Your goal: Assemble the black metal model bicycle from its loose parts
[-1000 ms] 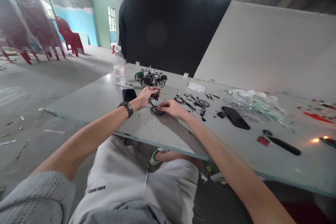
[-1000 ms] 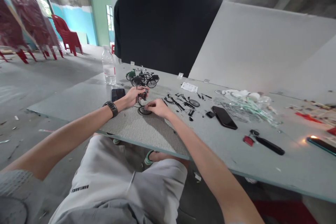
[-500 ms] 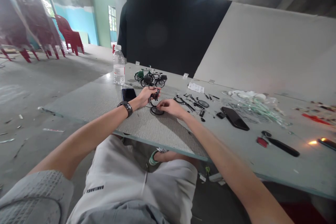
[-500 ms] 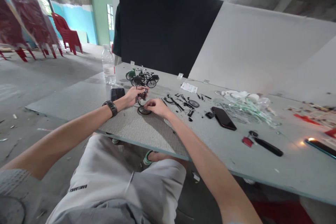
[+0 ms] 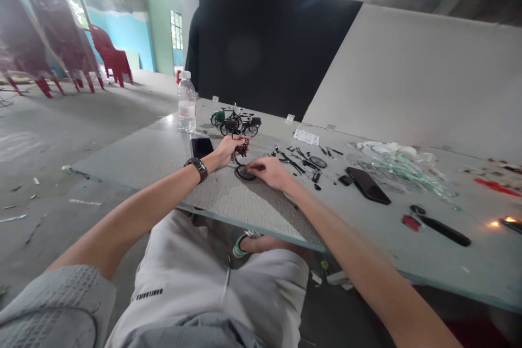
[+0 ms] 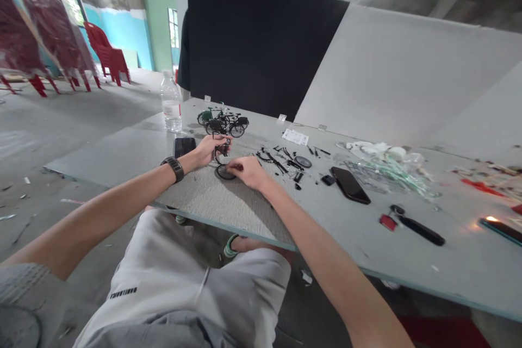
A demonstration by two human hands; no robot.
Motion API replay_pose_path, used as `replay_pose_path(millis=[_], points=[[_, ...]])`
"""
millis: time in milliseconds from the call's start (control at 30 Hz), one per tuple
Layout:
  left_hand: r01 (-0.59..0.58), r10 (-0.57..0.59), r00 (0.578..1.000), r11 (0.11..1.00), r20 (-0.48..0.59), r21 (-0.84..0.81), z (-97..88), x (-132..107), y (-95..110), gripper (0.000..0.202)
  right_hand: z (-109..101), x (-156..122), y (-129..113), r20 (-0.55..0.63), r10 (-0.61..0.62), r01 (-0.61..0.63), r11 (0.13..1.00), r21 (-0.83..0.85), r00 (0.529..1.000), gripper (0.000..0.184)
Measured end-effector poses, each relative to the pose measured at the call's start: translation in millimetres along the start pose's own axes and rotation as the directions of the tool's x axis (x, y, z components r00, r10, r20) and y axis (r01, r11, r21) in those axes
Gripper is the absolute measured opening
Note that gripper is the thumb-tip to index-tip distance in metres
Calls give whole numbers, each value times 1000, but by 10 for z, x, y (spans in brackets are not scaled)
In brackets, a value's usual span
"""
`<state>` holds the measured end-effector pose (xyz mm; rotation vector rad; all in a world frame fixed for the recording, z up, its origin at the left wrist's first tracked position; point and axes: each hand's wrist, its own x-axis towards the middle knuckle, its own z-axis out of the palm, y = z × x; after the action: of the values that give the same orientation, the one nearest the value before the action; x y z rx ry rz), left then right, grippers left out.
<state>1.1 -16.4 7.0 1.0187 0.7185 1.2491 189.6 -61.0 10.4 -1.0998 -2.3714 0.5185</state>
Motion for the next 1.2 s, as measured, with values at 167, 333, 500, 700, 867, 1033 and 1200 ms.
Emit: replay_pose_path(millis=[167,333,500,700,867,1033,1200], points=[[6,-6,1000,1000,10,-15,0,-6,2,19,-4,-31,-21,3,-75,75,993,-89,997,18],[14,-14,1000,1000,3,-10,9,1,-13,20,19,-6,24,-16,3,-4,999,-44,1000,16],[10,-10,1000,1000,-2,-9,4,11,-25,16,22,-8,27,-18,-21,20,999,-40,1000,15],[18,-18,1000,1000,3,1,14,-19,-3,18,-6,-45,-29,-13,-94,92,991,-99,996,20],[13,-13,1000,1000,4,15,24,-44,8,18,8,-37,-16,-40,-25,22,997,-69,999,15],[21,-21,1000,1000,-4,8,37,-52,12,19,3,-28,-8,-41,-11,7,994,-105,999,12],[27,-27,1000,1000,0,5,47,-56,19,19,4,-19,-10,-9,-73,70,985,-160,997,18]])
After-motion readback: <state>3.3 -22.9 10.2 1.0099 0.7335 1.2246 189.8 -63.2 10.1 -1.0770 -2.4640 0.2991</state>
